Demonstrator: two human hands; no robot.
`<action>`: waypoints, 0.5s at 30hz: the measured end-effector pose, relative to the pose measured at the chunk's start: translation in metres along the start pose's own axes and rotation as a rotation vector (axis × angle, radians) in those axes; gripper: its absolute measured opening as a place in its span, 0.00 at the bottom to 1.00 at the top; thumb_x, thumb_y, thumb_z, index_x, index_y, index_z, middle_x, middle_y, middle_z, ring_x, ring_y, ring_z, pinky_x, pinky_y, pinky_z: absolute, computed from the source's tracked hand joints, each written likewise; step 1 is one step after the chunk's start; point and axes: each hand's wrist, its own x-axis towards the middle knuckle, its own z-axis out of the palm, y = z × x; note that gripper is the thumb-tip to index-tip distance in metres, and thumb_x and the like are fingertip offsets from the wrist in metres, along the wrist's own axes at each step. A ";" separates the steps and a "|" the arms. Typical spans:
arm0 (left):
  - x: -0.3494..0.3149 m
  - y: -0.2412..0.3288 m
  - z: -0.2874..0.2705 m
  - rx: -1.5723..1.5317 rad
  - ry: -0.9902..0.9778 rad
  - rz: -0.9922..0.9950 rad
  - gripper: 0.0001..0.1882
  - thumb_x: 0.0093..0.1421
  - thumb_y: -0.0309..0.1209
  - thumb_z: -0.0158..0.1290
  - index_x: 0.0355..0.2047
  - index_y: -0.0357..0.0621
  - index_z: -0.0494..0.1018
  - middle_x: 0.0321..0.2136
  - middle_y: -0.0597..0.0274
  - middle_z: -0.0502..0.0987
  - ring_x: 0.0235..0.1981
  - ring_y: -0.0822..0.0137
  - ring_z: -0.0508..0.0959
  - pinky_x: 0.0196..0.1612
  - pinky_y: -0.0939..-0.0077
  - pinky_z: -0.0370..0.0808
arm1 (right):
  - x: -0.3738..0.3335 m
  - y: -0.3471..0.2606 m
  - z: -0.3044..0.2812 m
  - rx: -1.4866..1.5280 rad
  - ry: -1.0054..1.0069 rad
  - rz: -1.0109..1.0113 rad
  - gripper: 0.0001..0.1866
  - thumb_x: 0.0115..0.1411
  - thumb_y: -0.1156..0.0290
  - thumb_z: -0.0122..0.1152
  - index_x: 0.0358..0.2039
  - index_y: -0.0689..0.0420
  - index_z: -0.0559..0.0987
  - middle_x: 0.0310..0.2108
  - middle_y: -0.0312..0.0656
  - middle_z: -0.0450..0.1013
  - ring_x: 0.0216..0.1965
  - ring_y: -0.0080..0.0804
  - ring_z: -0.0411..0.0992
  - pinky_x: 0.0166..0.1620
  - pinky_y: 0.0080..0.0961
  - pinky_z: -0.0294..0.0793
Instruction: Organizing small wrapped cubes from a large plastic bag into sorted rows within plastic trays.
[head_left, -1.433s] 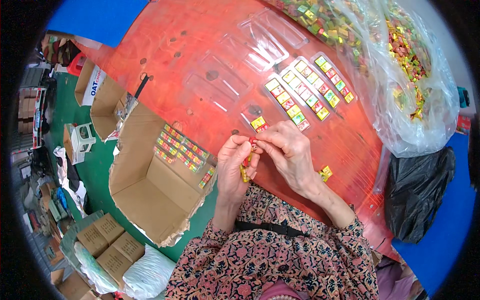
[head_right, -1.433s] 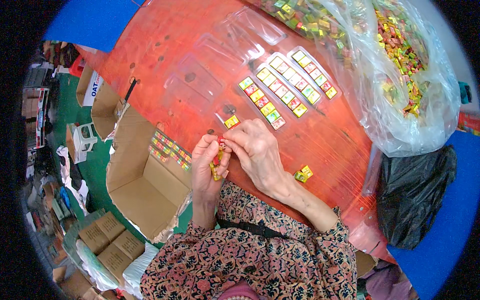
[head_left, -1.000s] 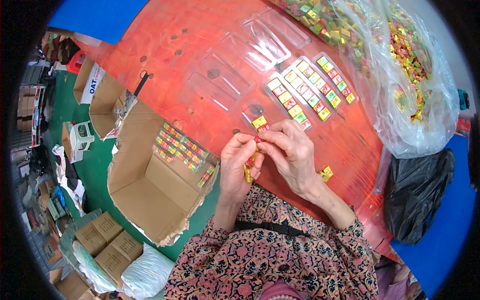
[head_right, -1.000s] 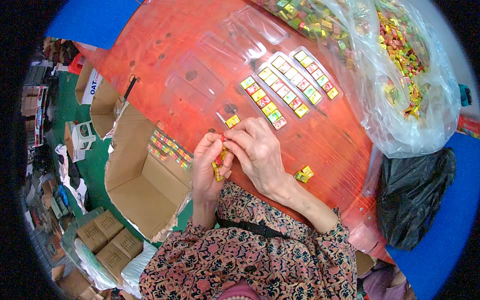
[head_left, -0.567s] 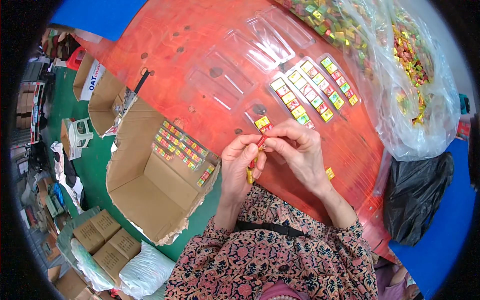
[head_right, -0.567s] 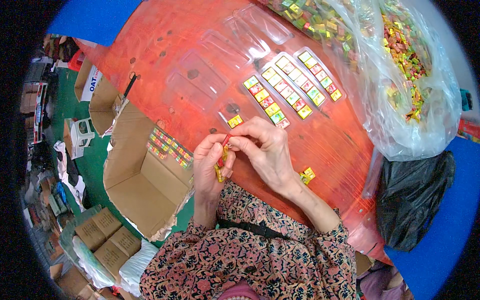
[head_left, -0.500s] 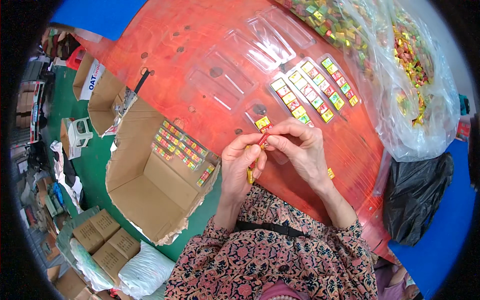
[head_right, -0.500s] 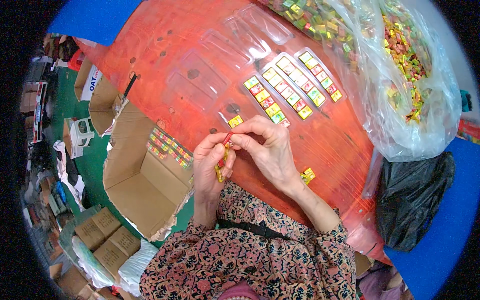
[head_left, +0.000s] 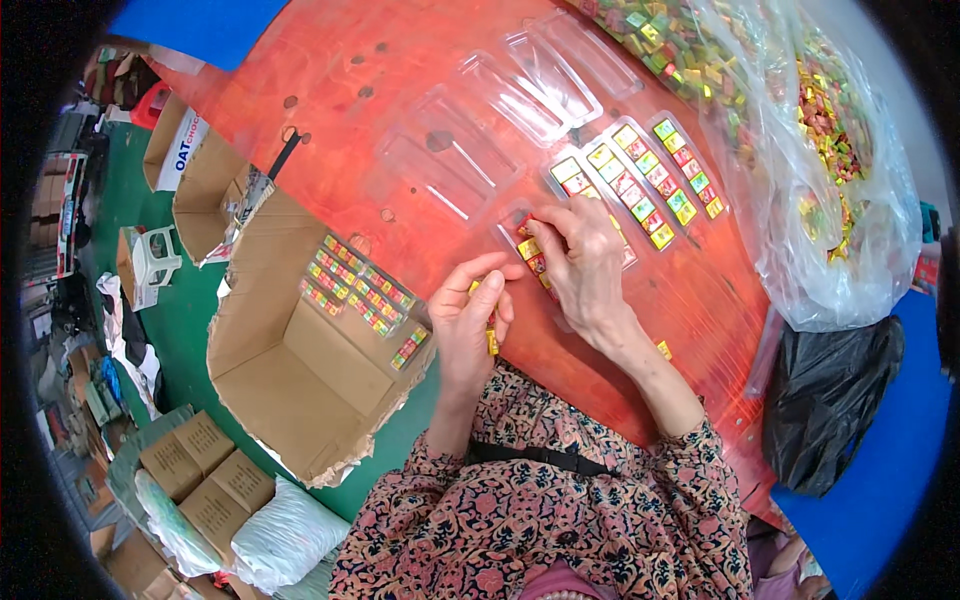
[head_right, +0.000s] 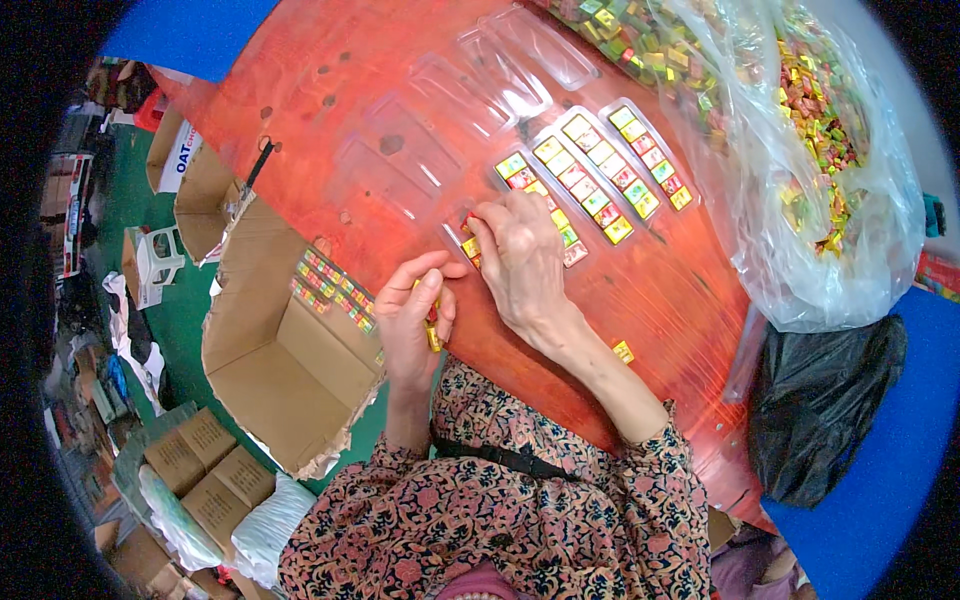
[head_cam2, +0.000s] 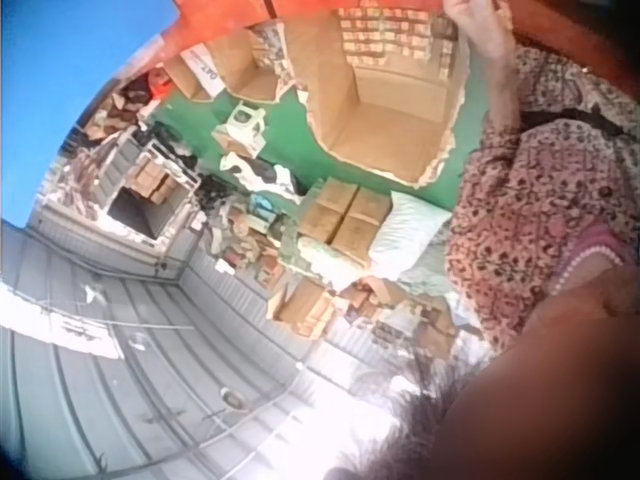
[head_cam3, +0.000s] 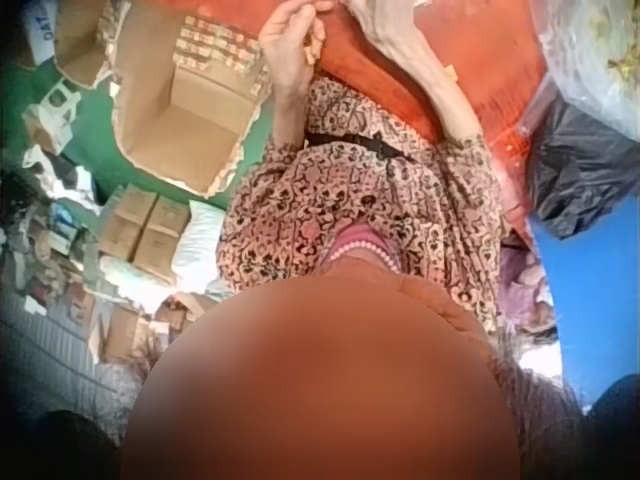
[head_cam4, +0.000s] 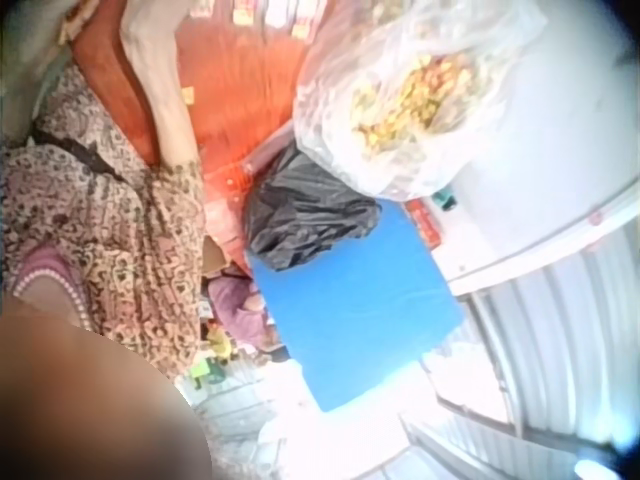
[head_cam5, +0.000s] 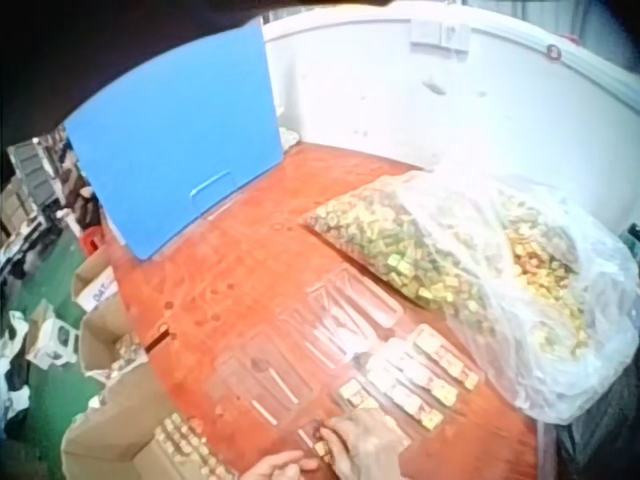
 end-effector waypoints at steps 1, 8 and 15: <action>0.000 0.000 0.002 0.030 -0.002 -0.005 0.11 0.61 0.25 0.46 0.43 0.33 0.70 0.33 0.51 0.76 0.15 0.81 0.66 0.12 0.91 0.61 | 0.001 -0.001 0.000 -0.003 0.000 0.002 0.05 0.49 0.77 0.62 0.29 0.63 0.79 0.25 0.45 0.70 0.28 0.40 0.69 0.32 0.32 0.68; 0.002 0.002 0.000 0.064 -0.010 -0.005 0.12 0.61 0.25 0.47 0.43 0.32 0.70 0.33 0.51 0.77 0.16 0.81 0.68 0.13 0.92 0.61 | 0.004 -0.002 0.003 0.026 -0.047 0.035 0.05 0.50 0.77 0.61 0.28 0.63 0.79 0.24 0.45 0.71 0.27 0.38 0.70 0.31 0.30 0.68; 0.003 0.001 -0.001 0.068 -0.046 0.001 0.12 0.62 0.26 0.46 0.44 0.33 0.70 0.33 0.56 0.77 0.17 0.84 0.67 0.14 0.92 0.59 | 0.010 0.003 -0.002 0.088 -0.030 0.086 0.05 0.49 0.77 0.62 0.28 0.63 0.79 0.22 0.44 0.71 0.25 0.34 0.71 0.29 0.28 0.68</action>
